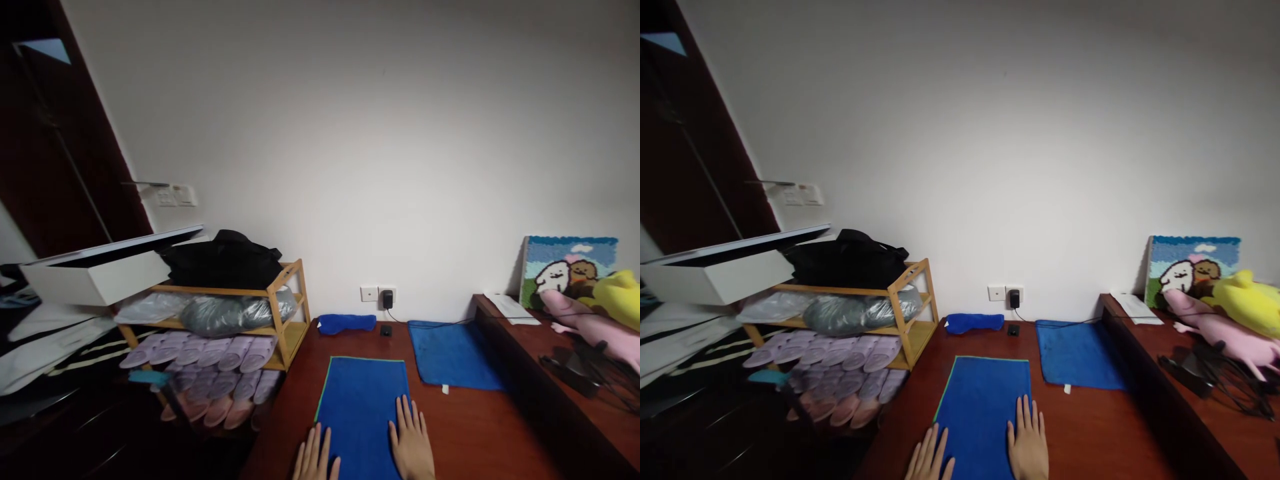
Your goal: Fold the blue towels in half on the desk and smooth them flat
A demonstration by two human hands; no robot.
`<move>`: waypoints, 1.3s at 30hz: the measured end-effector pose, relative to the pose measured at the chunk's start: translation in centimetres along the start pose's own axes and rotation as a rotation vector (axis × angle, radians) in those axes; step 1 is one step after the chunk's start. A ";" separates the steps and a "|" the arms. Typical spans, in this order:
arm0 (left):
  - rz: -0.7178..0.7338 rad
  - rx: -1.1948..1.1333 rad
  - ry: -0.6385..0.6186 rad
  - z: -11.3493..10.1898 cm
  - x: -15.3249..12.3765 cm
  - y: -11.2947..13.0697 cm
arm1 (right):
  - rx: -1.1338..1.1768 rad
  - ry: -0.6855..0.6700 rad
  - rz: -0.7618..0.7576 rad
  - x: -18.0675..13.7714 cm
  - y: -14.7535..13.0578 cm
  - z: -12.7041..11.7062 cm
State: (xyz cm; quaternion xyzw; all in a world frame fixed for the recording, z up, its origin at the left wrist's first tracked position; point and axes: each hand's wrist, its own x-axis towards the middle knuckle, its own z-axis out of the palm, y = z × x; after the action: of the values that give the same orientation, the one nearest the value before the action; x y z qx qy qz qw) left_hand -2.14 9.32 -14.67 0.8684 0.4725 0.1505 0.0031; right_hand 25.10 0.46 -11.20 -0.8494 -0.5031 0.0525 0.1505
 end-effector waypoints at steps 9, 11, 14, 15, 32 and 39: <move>0.187 -0.079 -0.115 -1.2 7.9 10.5 | -0.026 0.001 0.010 0.4 0.0 0.4; 0.065 -0.034 -0.123 -1.6 7.8 8.3 | -0.023 0.000 0.013 0.4 0.0 0.2; -0.084 0.036 -0.109 -2.7 6.4 3.6 | -0.016 0.000 0.030 0.0 -0.3 0.0; -0.109 0.049 -0.113 -3.1 5.7 2.3 | -0.014 -0.001 0.040 -0.2 -0.4 0.0; 0.213 -0.036 0.010 -2.6 6.3 7.3 | -0.066 -0.070 0.046 3.1 0.8 -3.0; 0.261 -0.116 -0.108 0.7 12.1 13.7 | -0.100 -0.077 0.017 6.7 1.2 -0.7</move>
State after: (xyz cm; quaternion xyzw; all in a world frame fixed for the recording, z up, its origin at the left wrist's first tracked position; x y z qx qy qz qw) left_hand 15.39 11.79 -10.17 0.9275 0.3454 0.1300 0.0591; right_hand 29.51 5.64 -10.51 -0.8575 -0.5032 0.0614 0.0880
